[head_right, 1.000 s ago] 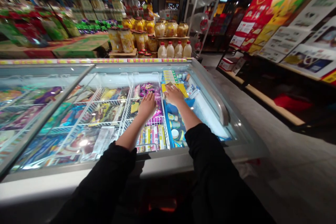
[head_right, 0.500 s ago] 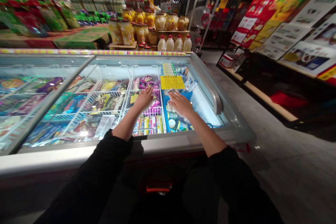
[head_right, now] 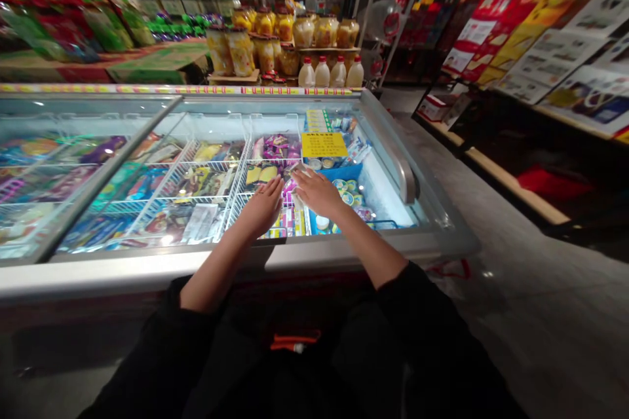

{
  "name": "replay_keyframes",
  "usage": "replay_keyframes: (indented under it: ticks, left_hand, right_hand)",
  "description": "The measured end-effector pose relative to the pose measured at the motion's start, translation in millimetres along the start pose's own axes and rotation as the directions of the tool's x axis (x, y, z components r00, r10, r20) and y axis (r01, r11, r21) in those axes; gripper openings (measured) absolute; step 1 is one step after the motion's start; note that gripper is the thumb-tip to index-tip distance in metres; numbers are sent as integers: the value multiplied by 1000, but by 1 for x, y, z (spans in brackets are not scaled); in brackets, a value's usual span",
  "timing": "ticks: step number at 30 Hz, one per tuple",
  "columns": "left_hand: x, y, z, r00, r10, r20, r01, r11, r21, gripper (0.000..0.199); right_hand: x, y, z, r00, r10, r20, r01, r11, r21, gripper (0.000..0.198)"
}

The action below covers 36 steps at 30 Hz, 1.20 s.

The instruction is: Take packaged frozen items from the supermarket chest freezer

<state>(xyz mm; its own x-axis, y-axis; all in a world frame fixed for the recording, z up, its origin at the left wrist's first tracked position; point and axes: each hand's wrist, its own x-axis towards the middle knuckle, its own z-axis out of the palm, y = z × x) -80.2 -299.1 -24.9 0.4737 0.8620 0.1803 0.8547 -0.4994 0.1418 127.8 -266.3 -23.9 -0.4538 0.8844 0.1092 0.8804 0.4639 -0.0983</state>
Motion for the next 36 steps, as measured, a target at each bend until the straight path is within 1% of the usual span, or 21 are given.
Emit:
replay_keyframes:
  ticks: [2,4,5,8,10,11,12,14,17,19,21,23,25,27,29,30,32,34,36]
  left_hand:
    - [-8,3,1,1000,-4,8,4,1000,6,56]
    - [-15,6,2,1000,-11,6,11,1000,2,57]
    - [-18,7,2,1000,-17,-1,17,1000,-3,57]
    - [-22,10,3,999,-34,-11,34,999,-21,57]
    - [-22,10,2,999,-40,-1,40,999,-33,56]
    - [-22,9,2,999,-38,3,39,999,-39,56]
    - [-21,8,1,999,-34,5,34,998,-44,56]
    - [-21,7,0,1000,-21,11,22,998,-53,56]
    - [-22,6,-2,1000,-4,20,5,998,-69,57]
    - [-22,5,-2,1000,0,23,2,997,-80,57]
    - [-23,4,-1,1000,1,28,1,996,-93,57]
    - [-22,2,1,1000,4,29,-1,994,-112,58]
    - [-21,0,3,1000,8,22,-5,991,-136,59]
    - [-20,-2,5,1000,5,14,-3,989,-151,59]
    - [-19,-3,5,1000,0,17,2,988,-152,60]
    - [-19,-2,4,1000,-1,24,4,989,-149,60]
    - [-19,-1,2,999,-2,40,7,990,-138,60]
    - [-19,1,-1,999,-4,52,11,992,-130,60]
    - [-20,2,-3,999,-5,53,12,992,-129,60]
  right_hand:
    - [-26,12,-3,1000,-21,-5,21,1000,-5,60]
    - [-37,29,-7,1000,30,-3,-30,999,-11,60]
    - [-37,36,-9,997,71,-2,-71,997,-16,61]
    - [-18,47,-10,981,195,-15,-195,980,-35,62]
    - [0,39,-9,969,246,-35,-247,968,-40,62]
    - [6,31,-7,967,252,-43,-254,966,-40,62]
    - [9,21,-6,969,241,-50,-243,969,-41,61]
    - [6,-1,-5,986,157,-50,-159,986,-38,61]
    - [-21,-22,-5,999,-29,-29,29,1000,-11,60]
    - [-46,-21,-9,994,-109,3,108,994,31,60]
    - [-66,-9,-14,991,-124,45,119,989,85,62]
    - [-74,10,-19,993,-92,70,82,987,140,66]
    - [-69,24,-22,998,-28,63,16,983,183,70]
    - [-56,28,-22,998,49,34,-55,976,211,74]
    - [-43,18,-18,996,85,11,-85,968,236,74]
    - [-38,8,-16,997,74,6,-73,965,253,74]
    - [-38,-14,-12,1000,-1,11,-3,955,295,72]
    - [-51,-32,-10,996,-91,22,78,936,343,68]
    - [-72,-39,-10,990,-137,24,117,913,392,60]
